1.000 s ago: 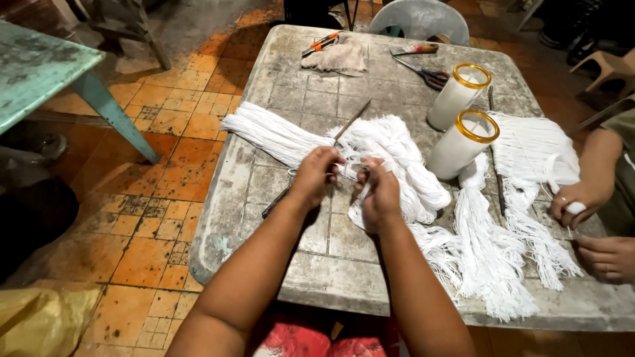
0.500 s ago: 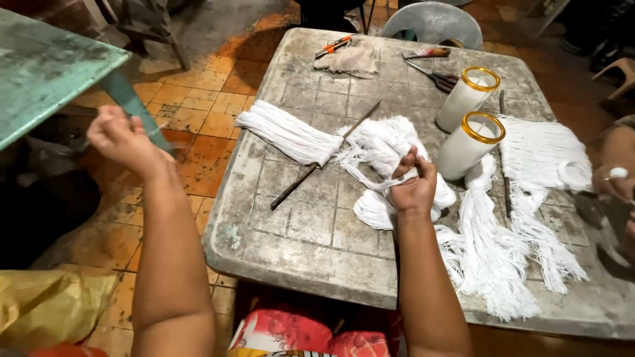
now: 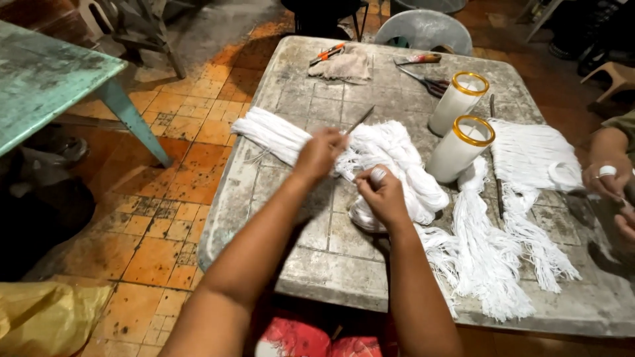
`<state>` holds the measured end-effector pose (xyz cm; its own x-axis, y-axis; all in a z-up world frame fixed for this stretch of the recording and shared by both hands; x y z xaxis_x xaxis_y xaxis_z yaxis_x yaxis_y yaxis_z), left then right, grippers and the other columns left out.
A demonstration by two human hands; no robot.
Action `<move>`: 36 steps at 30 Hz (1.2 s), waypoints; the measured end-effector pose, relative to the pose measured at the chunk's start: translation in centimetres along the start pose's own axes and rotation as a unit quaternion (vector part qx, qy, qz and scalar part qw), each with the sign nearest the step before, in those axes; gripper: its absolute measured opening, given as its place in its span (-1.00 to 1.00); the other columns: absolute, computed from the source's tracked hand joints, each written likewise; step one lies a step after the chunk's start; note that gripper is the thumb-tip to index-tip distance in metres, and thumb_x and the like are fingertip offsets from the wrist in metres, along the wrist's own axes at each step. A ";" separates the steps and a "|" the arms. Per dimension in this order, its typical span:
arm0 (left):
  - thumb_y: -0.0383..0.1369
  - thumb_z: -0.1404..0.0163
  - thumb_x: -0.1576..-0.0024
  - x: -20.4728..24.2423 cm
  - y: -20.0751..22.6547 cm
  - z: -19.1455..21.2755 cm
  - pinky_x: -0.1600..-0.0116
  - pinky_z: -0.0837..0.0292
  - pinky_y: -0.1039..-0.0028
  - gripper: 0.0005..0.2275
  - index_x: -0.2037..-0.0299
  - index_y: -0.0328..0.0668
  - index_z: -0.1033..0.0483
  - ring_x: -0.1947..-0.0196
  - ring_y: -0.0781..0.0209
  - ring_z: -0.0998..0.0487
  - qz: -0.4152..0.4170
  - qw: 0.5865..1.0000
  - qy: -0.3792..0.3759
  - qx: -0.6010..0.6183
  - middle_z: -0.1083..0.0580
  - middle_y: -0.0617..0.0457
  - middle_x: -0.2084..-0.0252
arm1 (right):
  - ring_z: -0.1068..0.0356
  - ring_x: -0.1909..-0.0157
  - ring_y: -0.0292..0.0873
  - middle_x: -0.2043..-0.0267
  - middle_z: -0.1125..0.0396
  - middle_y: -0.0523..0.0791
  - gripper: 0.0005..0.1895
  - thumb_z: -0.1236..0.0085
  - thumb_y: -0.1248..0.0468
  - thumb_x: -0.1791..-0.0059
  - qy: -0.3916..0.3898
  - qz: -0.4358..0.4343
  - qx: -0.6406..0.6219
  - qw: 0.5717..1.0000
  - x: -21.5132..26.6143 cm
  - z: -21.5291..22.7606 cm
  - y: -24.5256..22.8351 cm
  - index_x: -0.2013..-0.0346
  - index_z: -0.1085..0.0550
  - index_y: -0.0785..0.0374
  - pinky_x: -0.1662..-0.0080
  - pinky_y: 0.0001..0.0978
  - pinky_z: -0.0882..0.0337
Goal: Organize and separate bundles of white yarn fringe on a table using a thin metal rod.
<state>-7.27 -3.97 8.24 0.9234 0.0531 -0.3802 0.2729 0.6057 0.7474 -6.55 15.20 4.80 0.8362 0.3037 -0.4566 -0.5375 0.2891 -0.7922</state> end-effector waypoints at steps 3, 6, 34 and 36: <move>-0.10 0.16 -0.36 2.6 3.4 -3.3 -0.29 -0.36 0.00 -0.62 -0.03 -0.22 -0.62 -0.20 -0.19 -0.49 0.016 0.966 -0.085 0.244 -0.54 -0.24 -0.10 | -0.30 0.45 -0.31 0.42 -0.36 -0.18 -0.89 -0.35 0.21 0.09 -0.013 0.014 0.016 1.000 -0.2 0.2 -0.6 0.27 -0.65 0.03 0.33 -0.49 -0.33; -0.02 0.13 -0.30 6.5 6.8 -3.1 -0.16 -0.42 0.00 -0.64 0.04 -0.05 -0.62 -0.01 -0.22 -0.59 0.053 0.971 -0.139 0.187 -0.62 -0.18 0.20 | -0.26 0.49 -0.19 0.50 -0.28 -0.06 -0.90 -0.18 0.38 0.15 -0.006 -0.027 0.018 0.999 0.2 0.7 -0.6 0.38 -0.59 0.17 0.38 -0.35 -0.31; -0.18 0.02 -0.20 22.3 -2.9 9.4 0.01 -0.52 -0.04 -0.79 0.16 -0.05 -0.59 0.10 -0.34 -0.61 0.240 0.925 -0.118 -0.270 -0.57 -0.18 0.22 | 0.05 0.59 -0.43 0.63 0.09 -0.39 -0.91 -0.07 0.15 0.00 0.085 -0.381 -0.579 0.716 0.6 -2.6 10.6 0.39 -0.40 -0.02 0.49 -0.62 0.06; -0.25 -0.04 -0.17 21.4 -0.6 11.0 0.02 -0.54 0.02 -0.85 0.15 -0.02 -0.61 0.10 -0.25 -0.61 0.186 0.943 -0.062 -0.268 -0.55 -0.11 0.21 | 0.03 0.59 -0.41 0.63 0.08 -0.38 -0.91 -0.09 0.15 0.01 0.089 -0.383 -0.585 0.709 0.5 -2.7 11.2 0.40 -0.41 -0.02 0.49 -0.60 0.06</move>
<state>15.29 -11.95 5.67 0.9619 0.2680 -0.0549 -0.2211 0.8798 0.4207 -11.83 16.18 -5.37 0.8907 0.3158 0.3271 0.4531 -0.6758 -0.5814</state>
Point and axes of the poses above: each hand's wrist, its own x-axis away from the middle knuckle, its own z-axis out of the back of the hand, y = z × x, the point moved 7 cm from there along -x, towards the middle knuckle
